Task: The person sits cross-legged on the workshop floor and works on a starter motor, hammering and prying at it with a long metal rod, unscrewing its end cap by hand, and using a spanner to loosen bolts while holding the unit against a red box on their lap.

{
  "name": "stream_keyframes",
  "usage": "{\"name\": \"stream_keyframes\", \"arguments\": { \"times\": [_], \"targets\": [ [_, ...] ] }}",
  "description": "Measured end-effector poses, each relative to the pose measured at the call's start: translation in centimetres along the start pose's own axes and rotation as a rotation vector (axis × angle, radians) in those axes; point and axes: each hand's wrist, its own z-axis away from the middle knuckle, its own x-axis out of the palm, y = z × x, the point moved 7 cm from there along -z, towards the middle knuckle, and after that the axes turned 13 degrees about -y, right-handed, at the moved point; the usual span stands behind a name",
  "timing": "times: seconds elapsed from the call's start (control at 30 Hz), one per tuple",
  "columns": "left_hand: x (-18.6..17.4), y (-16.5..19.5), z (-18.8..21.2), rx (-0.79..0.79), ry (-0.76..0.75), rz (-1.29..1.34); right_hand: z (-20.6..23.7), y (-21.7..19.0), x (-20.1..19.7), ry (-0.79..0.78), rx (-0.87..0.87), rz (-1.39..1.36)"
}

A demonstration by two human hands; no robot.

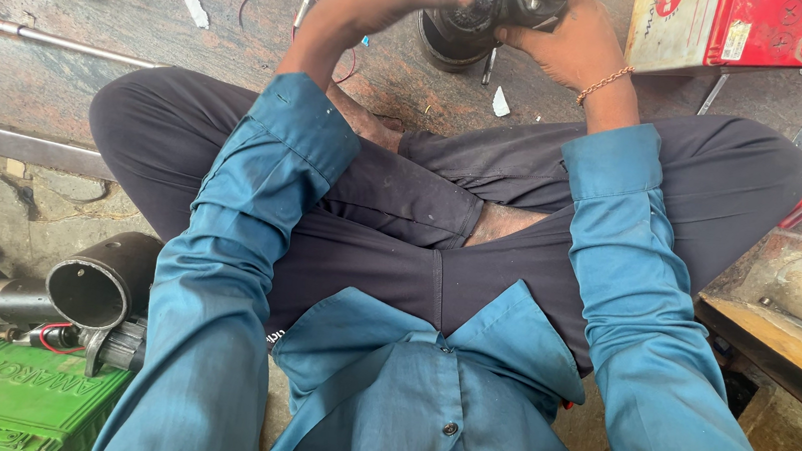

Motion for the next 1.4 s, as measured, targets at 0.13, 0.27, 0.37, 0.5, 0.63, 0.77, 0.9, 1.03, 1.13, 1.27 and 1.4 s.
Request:
{"name": "stream_keyframes", "arguments": {
  "times": [0.13, 0.27, 0.37, 0.5, 0.63, 0.77, 0.9, 1.03, 1.13, 1.27, 1.4],
  "targets": [
    [0.0, -0.4, 0.1, -0.044, -0.017, 0.194, 0.0, 0.5, 0.1, 0.003, 0.044, 0.033],
    [0.2, -0.5, 0.1, 0.020, -0.019, 0.289, 0.0, 1.1, 0.1, 0.014, 0.070, 0.051],
    [0.5, -0.8, 0.0, 0.050, -0.048, 0.350, 0.0, 1.4, 0.2, 0.016, 0.089, 0.060],
    [0.6, -1.4, -0.4, 0.062, -0.043, 0.438, 0.0, 1.5, 0.3, 0.017, 0.041, 0.023],
    [1.1, -2.2, -0.9, 0.004, -0.037, 0.480, 0.0, 1.9, 0.4, 0.019, 0.060, 0.027],
    [1.3, -2.5, -1.0, -0.003, -0.044, 0.445, -0.2, 2.1, 0.4, 0.018, 0.060, 0.020],
    [1.4, -2.4, -1.1, 0.041, -0.050, 0.467, -0.1, 2.0, 0.5, 0.003, 0.061, -0.004],
    [1.4, -2.8, -1.0, -0.031, -0.045, 0.447, -0.1, 2.0, 0.5, 0.011, 0.075, -0.005],
    [1.3, -1.9, -1.0, 0.058, -0.081, 0.480, -0.1, 1.9, 0.4, 0.016, 0.068, 0.013],
    [1.5, -1.5, -1.0, 0.022, -0.103, 0.343, -0.1, 2.2, 0.4, 0.014, 0.089, 0.019],
    [1.5, -1.6, -1.0, -0.026, -0.103, 0.239, -0.1, 1.9, 0.3, 0.029, 0.043, 0.034]
  ]
}}
